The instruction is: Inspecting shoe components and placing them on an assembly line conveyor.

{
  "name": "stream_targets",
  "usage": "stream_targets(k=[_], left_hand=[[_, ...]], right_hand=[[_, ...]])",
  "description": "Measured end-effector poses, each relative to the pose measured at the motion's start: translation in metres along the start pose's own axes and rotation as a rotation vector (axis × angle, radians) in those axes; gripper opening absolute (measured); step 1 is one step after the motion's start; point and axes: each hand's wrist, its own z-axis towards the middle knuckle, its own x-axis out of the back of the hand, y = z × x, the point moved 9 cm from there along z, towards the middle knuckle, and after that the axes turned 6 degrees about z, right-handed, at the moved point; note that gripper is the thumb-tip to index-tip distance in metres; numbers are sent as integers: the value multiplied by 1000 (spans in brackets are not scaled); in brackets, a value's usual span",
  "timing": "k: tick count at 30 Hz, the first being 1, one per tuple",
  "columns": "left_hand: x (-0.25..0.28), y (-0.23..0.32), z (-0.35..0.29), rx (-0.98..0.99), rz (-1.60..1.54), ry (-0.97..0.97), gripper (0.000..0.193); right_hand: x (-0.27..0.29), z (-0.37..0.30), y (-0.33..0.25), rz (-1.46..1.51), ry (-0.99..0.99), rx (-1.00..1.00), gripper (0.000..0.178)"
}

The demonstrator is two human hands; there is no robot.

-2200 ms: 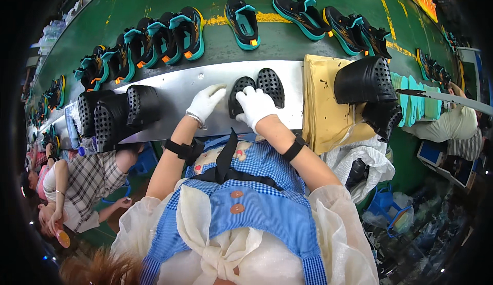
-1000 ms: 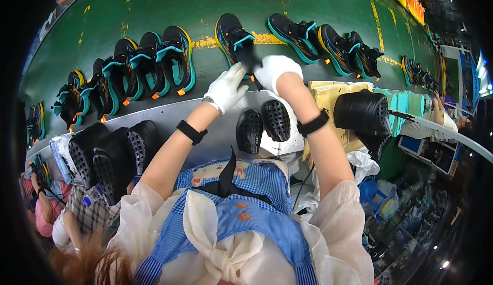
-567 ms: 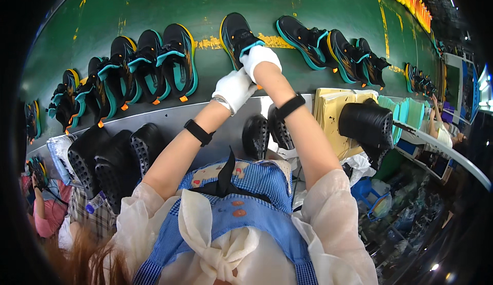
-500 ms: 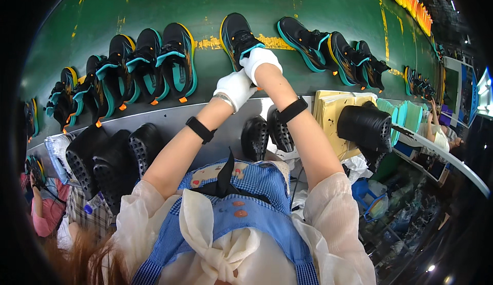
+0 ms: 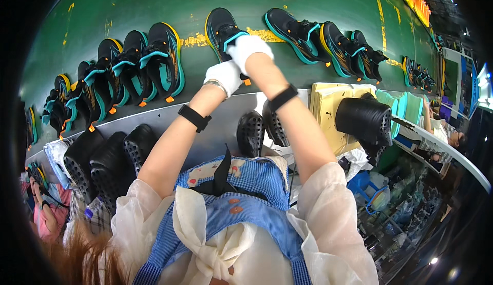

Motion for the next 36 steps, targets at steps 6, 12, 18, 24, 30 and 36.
stream_targets(k=[6,12,18,24,30,36], left_hand=[[13,-15,-41,-121,97,316,21],[11,-6,-75,-172,116,536,45],[8,-3,-103,-152,23,669,54],[13,7,-138,-93,3,753,54],[-23,17,-167,-60,-110,776,46],[-61,47,-176,-38,-136,633,39]], right_hand=[[90,-62,122,-39,254,-462,38],[23,-26,156,-153,140,-244,39],[-19,-49,77,103,18,-98,41],[6,-148,82,252,230,245,35],[-47,-243,127,179,49,227,54],[-67,-253,141,156,103,226,58]])
